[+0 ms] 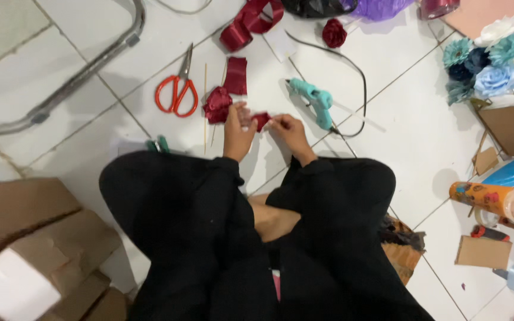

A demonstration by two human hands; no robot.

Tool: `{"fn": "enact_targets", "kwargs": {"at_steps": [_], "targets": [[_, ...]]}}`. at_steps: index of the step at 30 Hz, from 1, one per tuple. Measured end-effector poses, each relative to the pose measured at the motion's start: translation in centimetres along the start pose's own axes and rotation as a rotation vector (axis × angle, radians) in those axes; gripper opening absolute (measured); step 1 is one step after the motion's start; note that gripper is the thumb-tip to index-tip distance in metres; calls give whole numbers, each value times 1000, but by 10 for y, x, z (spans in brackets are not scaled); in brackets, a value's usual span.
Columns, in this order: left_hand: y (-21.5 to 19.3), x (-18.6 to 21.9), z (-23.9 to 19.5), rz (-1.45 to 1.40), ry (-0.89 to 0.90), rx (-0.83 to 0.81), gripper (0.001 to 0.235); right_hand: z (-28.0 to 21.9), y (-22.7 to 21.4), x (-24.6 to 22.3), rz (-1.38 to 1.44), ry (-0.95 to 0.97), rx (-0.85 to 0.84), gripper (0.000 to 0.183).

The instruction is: The person sits on the floor and uses a hot glue gun to apply adhesive to red fabric pieces. They fold and roll the fabric into rose shapes, pressing the glued sections to secure them. The person repeats this process with multiple fabric pieces, creating several fabric flowers.

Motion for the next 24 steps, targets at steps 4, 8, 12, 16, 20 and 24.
{"fn": "enact_targets", "kwargs": {"at_steps": [4,8,12,16,20,24], "targets": [[7,-24,-8,-159,-14,-36,57,-35,2,-43,174,94,32,13],[19,-47,-5,-377,-104,-88,65,-46,3,-31,350,122,45,19],[11,-40,-16,-412,-104,-55,53,-64,2,-31,364,174,65,17],[-4,-34,-17,-226,1,8,44,-68,-3,-10,379,256,75,15],[9,-6,-37,-42,26,-87,43,-81,3,-41,488,120,27,37],[18,4,-44,27,24,-192,50,-82,6,-41,355,55,-21,30]]}}
Point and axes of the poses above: each hand's wrist, its own z-axis towards the middle knuckle, its own y-axis out of the palm, x = y × z, the point moved 7 cm from there along z, towards the middle knuckle, and after that the axes turned 13 degrees about -x, right-handed, at the moved point
